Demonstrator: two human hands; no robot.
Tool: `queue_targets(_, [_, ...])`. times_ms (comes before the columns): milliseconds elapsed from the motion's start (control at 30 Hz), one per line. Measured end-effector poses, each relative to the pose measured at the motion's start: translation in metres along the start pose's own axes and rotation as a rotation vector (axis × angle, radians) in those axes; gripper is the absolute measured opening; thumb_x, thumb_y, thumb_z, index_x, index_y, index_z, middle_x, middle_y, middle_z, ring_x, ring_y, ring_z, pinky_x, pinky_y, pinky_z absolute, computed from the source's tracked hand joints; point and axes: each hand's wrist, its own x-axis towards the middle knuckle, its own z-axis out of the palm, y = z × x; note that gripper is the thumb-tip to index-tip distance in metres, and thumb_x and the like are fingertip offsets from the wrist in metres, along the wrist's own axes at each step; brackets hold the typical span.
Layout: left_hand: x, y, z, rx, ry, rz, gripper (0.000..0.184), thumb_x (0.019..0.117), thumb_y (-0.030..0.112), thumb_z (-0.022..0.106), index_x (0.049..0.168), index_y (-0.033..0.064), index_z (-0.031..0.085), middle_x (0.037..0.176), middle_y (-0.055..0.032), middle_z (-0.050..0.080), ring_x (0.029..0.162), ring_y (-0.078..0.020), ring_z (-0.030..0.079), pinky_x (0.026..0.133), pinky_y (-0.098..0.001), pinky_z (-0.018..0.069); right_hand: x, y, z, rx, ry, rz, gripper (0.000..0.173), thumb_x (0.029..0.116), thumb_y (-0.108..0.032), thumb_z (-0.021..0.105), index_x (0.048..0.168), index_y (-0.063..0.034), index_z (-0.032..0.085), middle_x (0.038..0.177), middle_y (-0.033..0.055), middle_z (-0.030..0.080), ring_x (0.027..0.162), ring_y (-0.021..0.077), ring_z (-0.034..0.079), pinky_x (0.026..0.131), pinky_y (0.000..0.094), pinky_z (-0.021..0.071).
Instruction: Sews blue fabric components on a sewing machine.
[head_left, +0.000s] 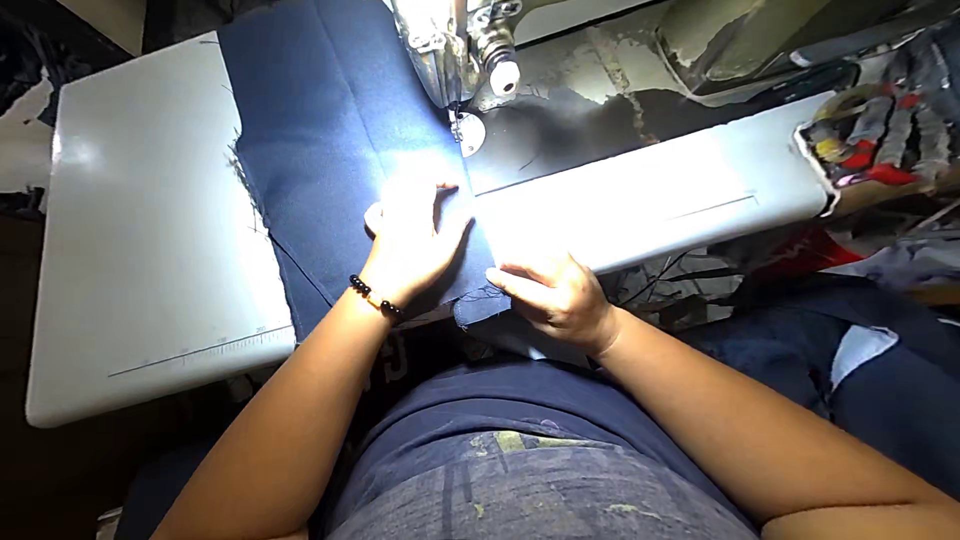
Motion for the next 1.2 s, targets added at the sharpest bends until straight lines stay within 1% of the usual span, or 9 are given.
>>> queue_targets(33, [-0.001,-0.004,0.002,0.019,-0.024,0.04,0.046,0.0977,0.043,0.058,0.128,0.0102,0.065,0.145,-0.0113,0.058,0.14,-0.029,0.047,0.109,-0.0599,0.0316,0.0,0.0,0.0,0.004,0.002,-0.006,0.024,0.0946,-0.011,0.059,0.106,-0.0095,0.08,0.106,0.0132,0.075,0.094,0.026,0.068,0.08,0.0373,0.0523])
queue_targets(133, [-0.006,-0.002,0.002,0.07,-0.126,0.098,0.05,0.0989,0.05,0.053,0.132,0.0135,0.062,0.159,-0.0062,0.046,0.151,-0.0252,0.035,0.113,-0.0653,0.0196,0.0,0.0,0.0,0.017,0.004,-0.017,0.025,0.0943,-0.01,0.058,0.105,-0.0076,0.08,0.106,0.0132,0.075,0.097,0.026,0.069,0.081,0.0371,0.0525])
queue_targets(367, [-0.007,-0.002,0.002,0.114,-0.16,0.15,0.049,0.0983,0.048,0.053,0.133,0.015,0.061,0.161,-0.0024,0.045,0.152,-0.0217,0.033,0.114,-0.0646,0.0168,0.002,0.001,-0.002,0.033,-0.008,-0.033,0.024,0.0927,-0.01,0.058,0.103,-0.0064,0.08,0.108,0.0129,0.076,0.099,0.0258,0.07,0.083,0.037,0.0541])
queue_targets(533, [-0.008,-0.001,0.004,0.142,-0.162,0.173,0.05,0.0994,0.048,0.05,0.134,0.0143,0.062,0.161,-0.0027,0.044,0.153,-0.0216,0.034,0.115,-0.0645,0.0178,0.003,0.001,-0.003,0.041,-0.015,-0.008,0.024,0.0921,-0.011,0.059,0.102,-0.0077,0.08,0.107,0.0121,0.076,0.097,0.0252,0.07,0.08,0.037,0.0534])
queue_targets(667, [-0.016,0.01,0.001,0.215,-0.22,0.183,0.051,0.1011,0.046,0.047,0.133,0.0105,0.064,0.157,-0.0086,0.048,0.149,-0.0276,0.039,0.114,-0.067,0.0228,0.006,-0.003,-0.008,0.068,-0.06,0.032,0.024,0.091,-0.01,0.058,0.1,-0.0067,0.08,0.109,0.0123,0.075,0.103,0.0252,0.07,0.087,0.0372,0.0544])
queue_targets(767, [-0.035,0.02,0.001,0.226,-0.233,0.173,0.049,0.1024,0.043,0.046,0.134,0.0113,0.065,0.156,-0.0092,0.05,0.148,-0.0273,0.041,0.115,-0.0665,0.0243,0.007,-0.007,-0.011,0.07,-0.087,0.062,0.024,0.0922,-0.01,0.058,0.1,-0.0066,0.08,0.112,0.0115,0.075,0.104,0.0243,0.07,0.088,0.0359,0.0537])
queue_targets(900, [-0.053,0.02,0.008,0.12,-0.156,0.18,0.039,0.1028,0.036,0.05,0.125,0.0127,0.07,0.151,-0.0087,0.055,0.148,-0.0264,0.043,0.118,-0.0634,0.0251,0.009,-0.01,-0.014,0.059,-0.119,0.08,0.023,0.0916,-0.01,0.059,0.1,-0.0059,0.08,0.111,0.0111,0.076,0.103,0.0249,0.07,0.088,0.036,0.054])
queue_targets(1033, [-0.058,0.029,0.015,0.035,-0.092,0.179,0.027,0.1004,0.026,0.056,0.112,0.0095,0.074,0.143,-0.0132,0.061,0.143,-0.0322,0.048,0.115,-0.0593,0.0342,0.011,-0.008,-0.022,0.035,-0.158,0.056,0.022,0.0912,-0.009,0.059,0.097,-0.0065,0.08,0.11,0.0097,0.076,0.103,0.0241,0.07,0.087,0.0353,0.0548])
queue_targets(1200, [-0.053,0.029,0.016,0.013,-0.1,0.165,0.028,0.1008,0.025,0.054,0.111,0.0107,0.075,0.144,-0.0136,0.061,0.142,-0.0324,0.049,0.114,-0.0584,0.0352,0.02,-0.003,-0.024,0.051,-0.194,0.067,0.022,0.0901,-0.008,0.058,0.095,-0.0042,0.079,0.107,0.011,0.076,0.096,0.0233,0.072,0.081,0.0362,0.0572])
